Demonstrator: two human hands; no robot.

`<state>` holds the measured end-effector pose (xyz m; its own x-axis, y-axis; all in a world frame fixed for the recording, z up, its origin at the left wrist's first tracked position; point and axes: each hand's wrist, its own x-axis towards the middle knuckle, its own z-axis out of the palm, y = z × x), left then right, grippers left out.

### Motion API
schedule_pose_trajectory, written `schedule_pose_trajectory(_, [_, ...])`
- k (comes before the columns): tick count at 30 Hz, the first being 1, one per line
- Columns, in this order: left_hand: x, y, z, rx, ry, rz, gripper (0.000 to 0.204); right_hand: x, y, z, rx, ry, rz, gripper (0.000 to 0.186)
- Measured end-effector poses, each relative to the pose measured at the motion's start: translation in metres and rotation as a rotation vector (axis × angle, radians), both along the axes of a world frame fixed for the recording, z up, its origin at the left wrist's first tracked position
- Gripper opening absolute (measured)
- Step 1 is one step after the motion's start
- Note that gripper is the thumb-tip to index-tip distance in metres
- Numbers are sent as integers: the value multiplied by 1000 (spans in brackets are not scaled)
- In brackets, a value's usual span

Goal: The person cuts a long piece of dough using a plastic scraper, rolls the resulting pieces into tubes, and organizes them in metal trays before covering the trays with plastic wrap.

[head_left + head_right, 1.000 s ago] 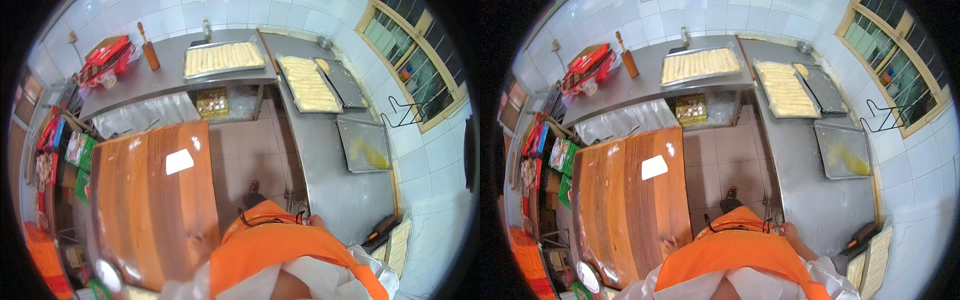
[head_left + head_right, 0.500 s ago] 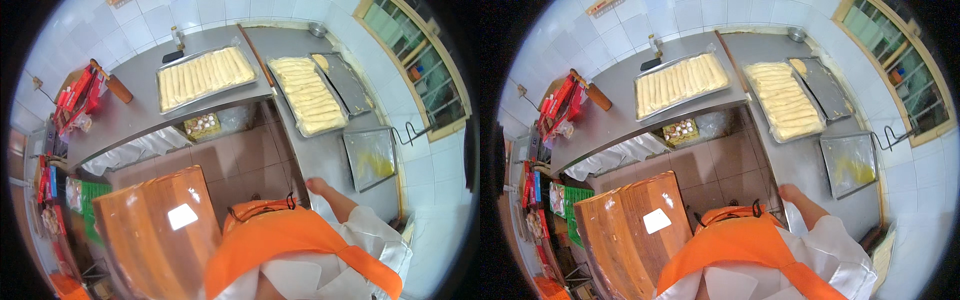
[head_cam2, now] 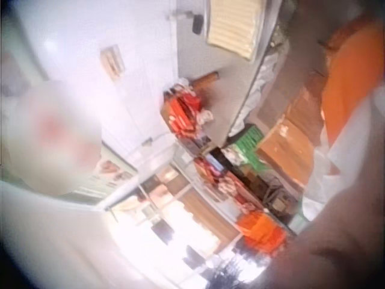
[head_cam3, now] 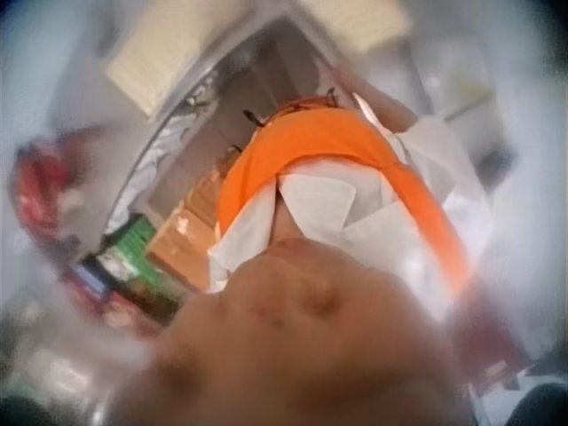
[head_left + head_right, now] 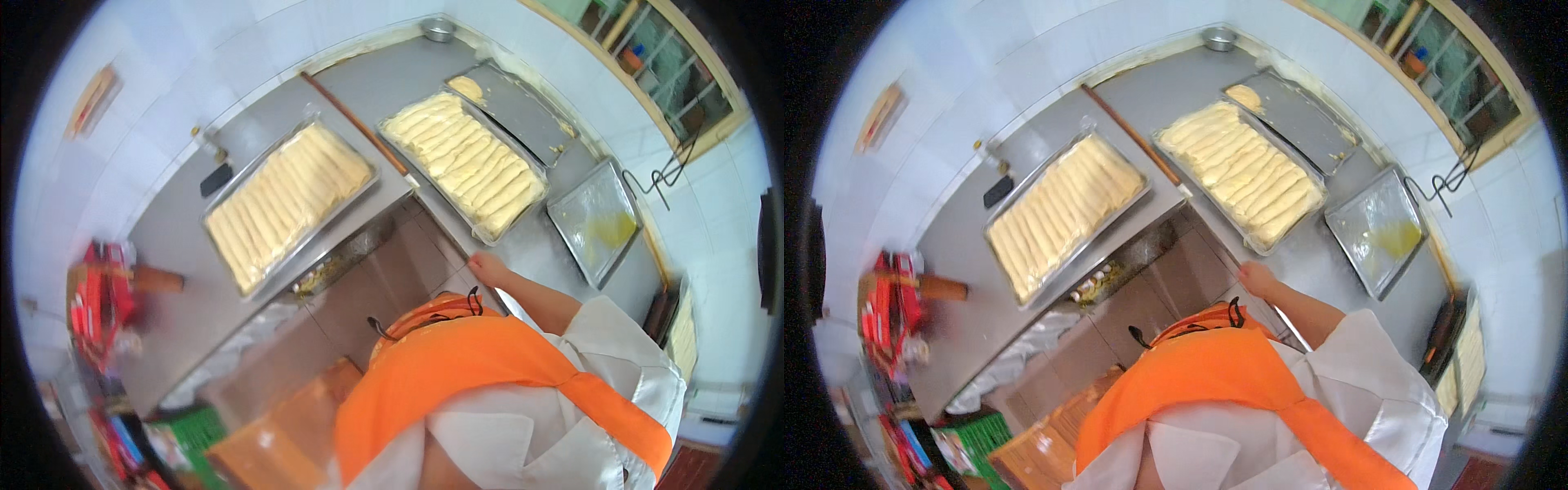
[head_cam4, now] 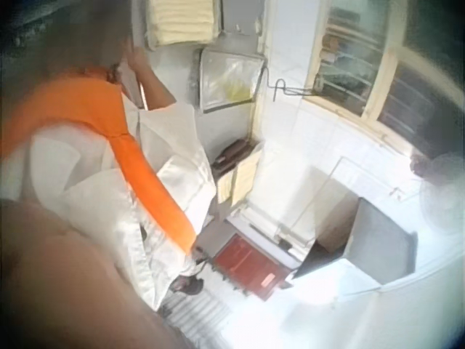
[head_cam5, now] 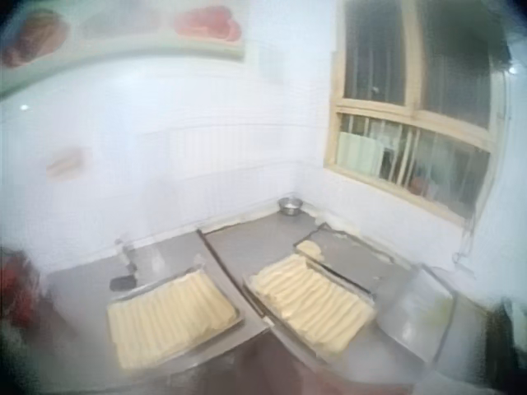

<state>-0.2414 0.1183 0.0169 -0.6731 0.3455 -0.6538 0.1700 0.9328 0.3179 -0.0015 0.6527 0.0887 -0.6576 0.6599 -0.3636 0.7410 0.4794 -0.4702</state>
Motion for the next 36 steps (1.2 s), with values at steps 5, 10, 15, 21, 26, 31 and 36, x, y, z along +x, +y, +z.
schedule_pose_trajectory(5, [-98,170,66,471,25,-40,33,98,6,-59,-33,-70,-491,36])
schedule_pose_trajectory(10, [-126,329,78,630,-120,-73,33,130,6,-101,-104,32,-882,41])
schedule_pose_trajectory(15, [-150,485,41,746,-102,-333,41,92,28,-111,20,301,-1112,45])
schedule_pose_trajectory(21, [-187,669,42,646,137,-685,53,49,77,-106,-114,420,-1260,36])
schedule_pose_trajectory(26, [-236,782,16,329,383,-918,56,30,91,-97,-124,406,-1338,28])
schedule_pose_trajectory(31, [-225,842,-28,285,508,-1102,49,33,72,-98,-112,290,-1400,26])
schedule_pose_trajectory(36, [-292,879,-69,339,530,-1162,56,7,62,-77,-210,404,-1440,27])
